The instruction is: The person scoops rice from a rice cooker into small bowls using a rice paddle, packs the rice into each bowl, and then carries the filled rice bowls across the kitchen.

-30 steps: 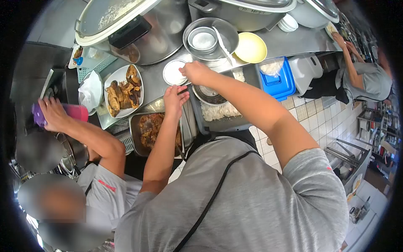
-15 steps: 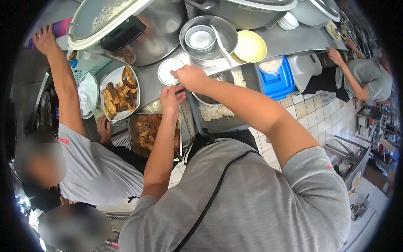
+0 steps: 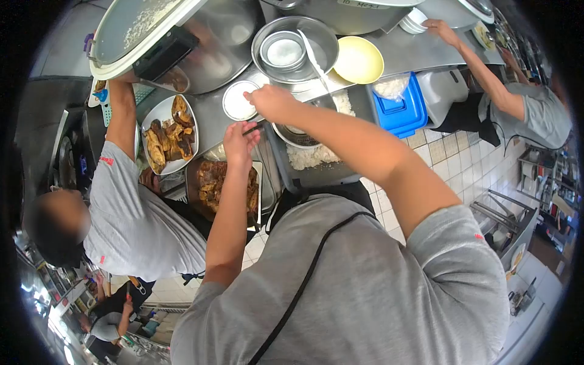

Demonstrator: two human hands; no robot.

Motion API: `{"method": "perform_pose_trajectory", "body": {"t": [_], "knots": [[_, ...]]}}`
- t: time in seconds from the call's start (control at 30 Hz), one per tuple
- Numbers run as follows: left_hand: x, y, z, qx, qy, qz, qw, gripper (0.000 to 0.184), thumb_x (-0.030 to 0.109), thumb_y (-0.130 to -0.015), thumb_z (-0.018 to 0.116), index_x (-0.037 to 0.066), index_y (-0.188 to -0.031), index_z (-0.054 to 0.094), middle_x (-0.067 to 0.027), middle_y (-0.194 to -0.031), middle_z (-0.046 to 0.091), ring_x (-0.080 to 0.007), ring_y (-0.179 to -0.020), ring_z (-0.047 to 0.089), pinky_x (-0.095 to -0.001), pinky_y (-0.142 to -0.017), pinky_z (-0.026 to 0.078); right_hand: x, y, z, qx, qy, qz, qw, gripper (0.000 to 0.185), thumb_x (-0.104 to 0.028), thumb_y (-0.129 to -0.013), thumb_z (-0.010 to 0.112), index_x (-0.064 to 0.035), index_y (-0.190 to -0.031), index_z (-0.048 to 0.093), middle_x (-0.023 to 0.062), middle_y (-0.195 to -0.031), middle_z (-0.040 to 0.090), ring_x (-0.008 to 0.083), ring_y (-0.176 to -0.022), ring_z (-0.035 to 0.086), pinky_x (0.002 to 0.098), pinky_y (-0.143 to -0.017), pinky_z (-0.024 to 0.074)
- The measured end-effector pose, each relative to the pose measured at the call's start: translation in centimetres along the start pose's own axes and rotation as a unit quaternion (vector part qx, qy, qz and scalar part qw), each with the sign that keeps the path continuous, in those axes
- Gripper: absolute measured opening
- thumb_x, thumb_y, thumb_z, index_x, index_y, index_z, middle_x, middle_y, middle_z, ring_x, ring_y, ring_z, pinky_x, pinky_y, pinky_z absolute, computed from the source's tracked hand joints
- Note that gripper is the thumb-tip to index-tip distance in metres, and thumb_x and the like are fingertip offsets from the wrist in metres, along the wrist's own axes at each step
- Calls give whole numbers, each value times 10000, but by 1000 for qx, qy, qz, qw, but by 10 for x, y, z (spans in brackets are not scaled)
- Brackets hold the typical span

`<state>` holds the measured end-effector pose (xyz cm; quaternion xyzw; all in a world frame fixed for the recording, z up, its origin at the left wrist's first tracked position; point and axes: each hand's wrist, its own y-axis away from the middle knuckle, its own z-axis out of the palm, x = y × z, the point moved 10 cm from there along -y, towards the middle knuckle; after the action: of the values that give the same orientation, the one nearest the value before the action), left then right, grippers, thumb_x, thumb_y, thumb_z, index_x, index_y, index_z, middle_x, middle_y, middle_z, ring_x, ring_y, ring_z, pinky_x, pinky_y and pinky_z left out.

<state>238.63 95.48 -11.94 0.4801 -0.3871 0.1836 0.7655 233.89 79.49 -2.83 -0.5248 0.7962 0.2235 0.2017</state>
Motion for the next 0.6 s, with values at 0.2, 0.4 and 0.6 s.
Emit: {"method": "perform_pose_trajectory", "body": {"t": [0.2, 0.4, 0.6], "knots": [[2, -3, 7, 10, -61, -2, 998, 186, 191, -1079, 556, 26, -1161, 531, -161, -1053, 735, -194, -743, 699, -313, -645, 585, -8, 0, 2, -4, -31, 13, 999, 512, -405, -1144, 412, -47, -1113, 777, 226, -1026, 767, 398, -1017, 749, 512, -901, 587], [23, -16, 1, 15, -207, 19, 978, 123, 150, -1033, 606, 29, -1035, 627, -94, -800, 714, -129, -602, 626, -262, -539, 514, 5, -15, 13, 10, -49, 7, 999, 437, -376, -1125, 458, -78, -1254, 751, 226, -990, 763, 412, -924, 748, 528, -850, 581], [173, 40, 97, 24, -329, 352, 876, 224, 164, -1013, 588, -8, -1054, 727, -126, -779, 736, -223, -767, 747, -356, -704, 559, 25, 89, -33, 151, -146, -32, 977, 450, -176, -1017, 636, -267, -1457, 658, 215, -915, 715, 418, -799, 699, 525, -743, 551]]}}
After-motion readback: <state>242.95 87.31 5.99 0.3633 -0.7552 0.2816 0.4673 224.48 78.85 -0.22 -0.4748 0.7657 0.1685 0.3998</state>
